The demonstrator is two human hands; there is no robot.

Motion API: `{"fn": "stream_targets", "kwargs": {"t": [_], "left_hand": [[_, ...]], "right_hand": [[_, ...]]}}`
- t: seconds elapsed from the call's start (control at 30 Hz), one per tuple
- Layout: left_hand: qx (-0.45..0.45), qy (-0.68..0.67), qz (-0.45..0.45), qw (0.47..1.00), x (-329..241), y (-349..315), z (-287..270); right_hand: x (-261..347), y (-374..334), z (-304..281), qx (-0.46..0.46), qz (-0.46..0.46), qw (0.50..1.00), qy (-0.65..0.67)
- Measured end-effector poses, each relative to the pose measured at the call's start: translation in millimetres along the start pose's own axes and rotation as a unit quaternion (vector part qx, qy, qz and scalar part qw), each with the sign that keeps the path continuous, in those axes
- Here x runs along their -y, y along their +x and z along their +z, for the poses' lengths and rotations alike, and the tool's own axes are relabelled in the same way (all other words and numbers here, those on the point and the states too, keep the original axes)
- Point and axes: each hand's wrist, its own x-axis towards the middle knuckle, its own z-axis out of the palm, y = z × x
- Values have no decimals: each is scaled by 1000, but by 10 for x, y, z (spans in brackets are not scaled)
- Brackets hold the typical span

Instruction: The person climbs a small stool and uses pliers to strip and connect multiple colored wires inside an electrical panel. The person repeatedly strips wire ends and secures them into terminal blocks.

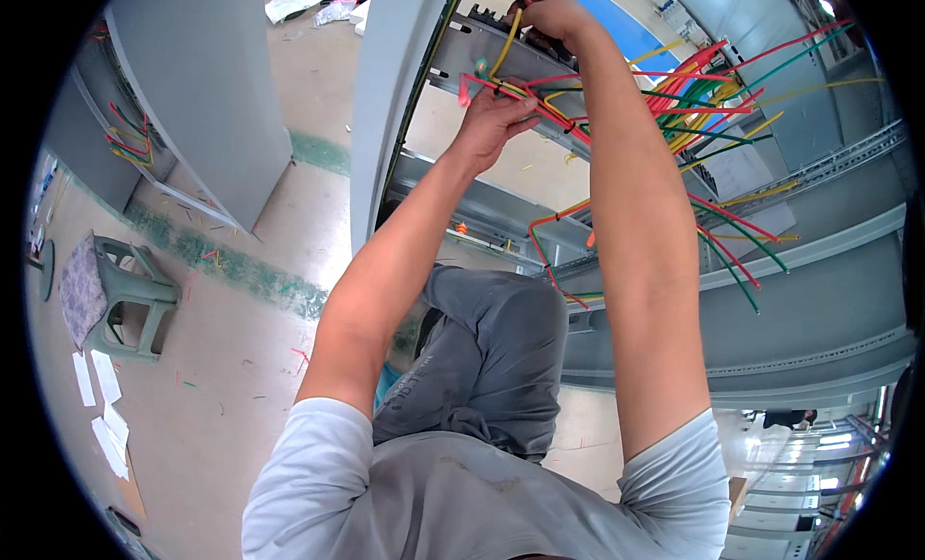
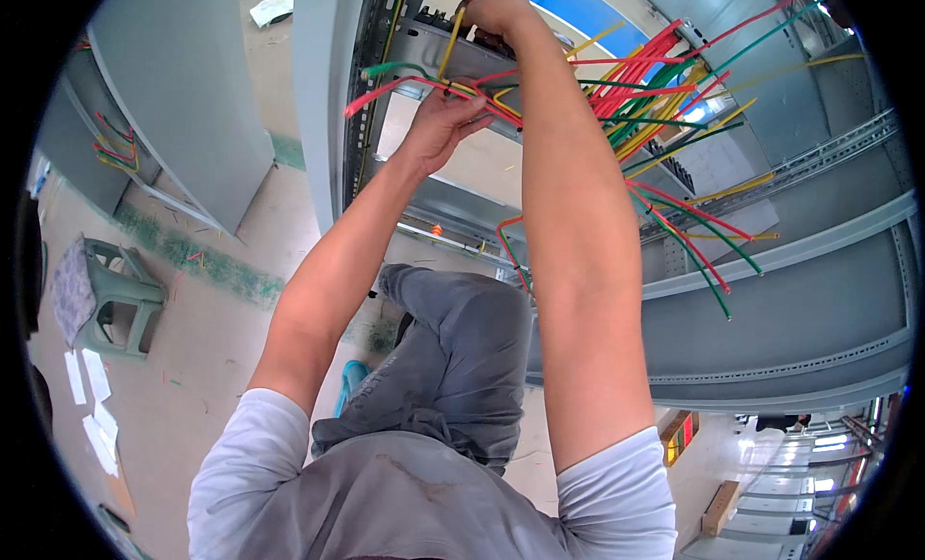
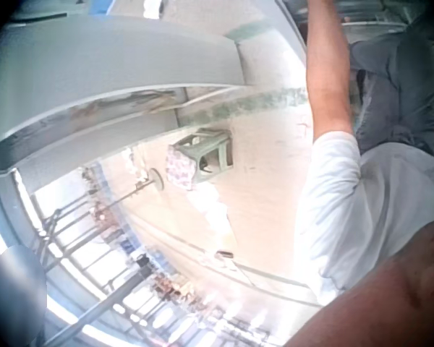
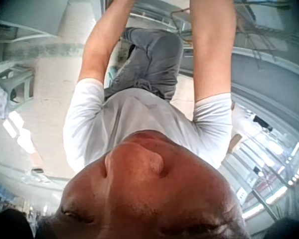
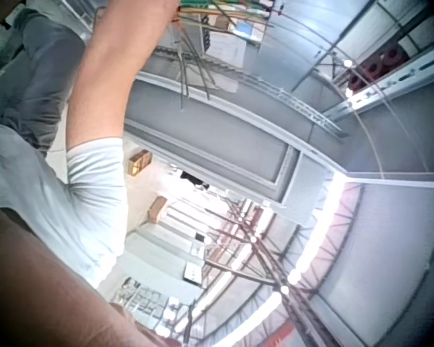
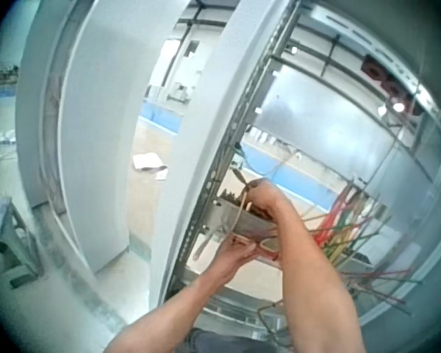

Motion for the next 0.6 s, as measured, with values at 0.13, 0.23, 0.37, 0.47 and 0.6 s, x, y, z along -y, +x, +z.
{"fn": "stream_targets", "kwargs": {"t": [0.13, 0.23, 0.37, 0.47, 0.6], "left_hand": [[-41, -4, 26, 999, 66, -9, 120], [-76, 33, 27, 996, 21, -29, 213], [-104, 86, 45, 990, -24, -59, 239], [-102, 111, 45, 988, -23, -35, 256], [-101, 115, 40, 987, -17, -28, 226]], "right_hand": [[-119, 41, 44, -5, -9, 996, 86], [-129, 4, 35, -61, -28, 996, 52], [-68, -144, 11, -38, -56, 988, 136], [-60, -154, -54, -33, 1, 984, 174], [-65, -142, -16, -21, 27, 980, 196]]}}
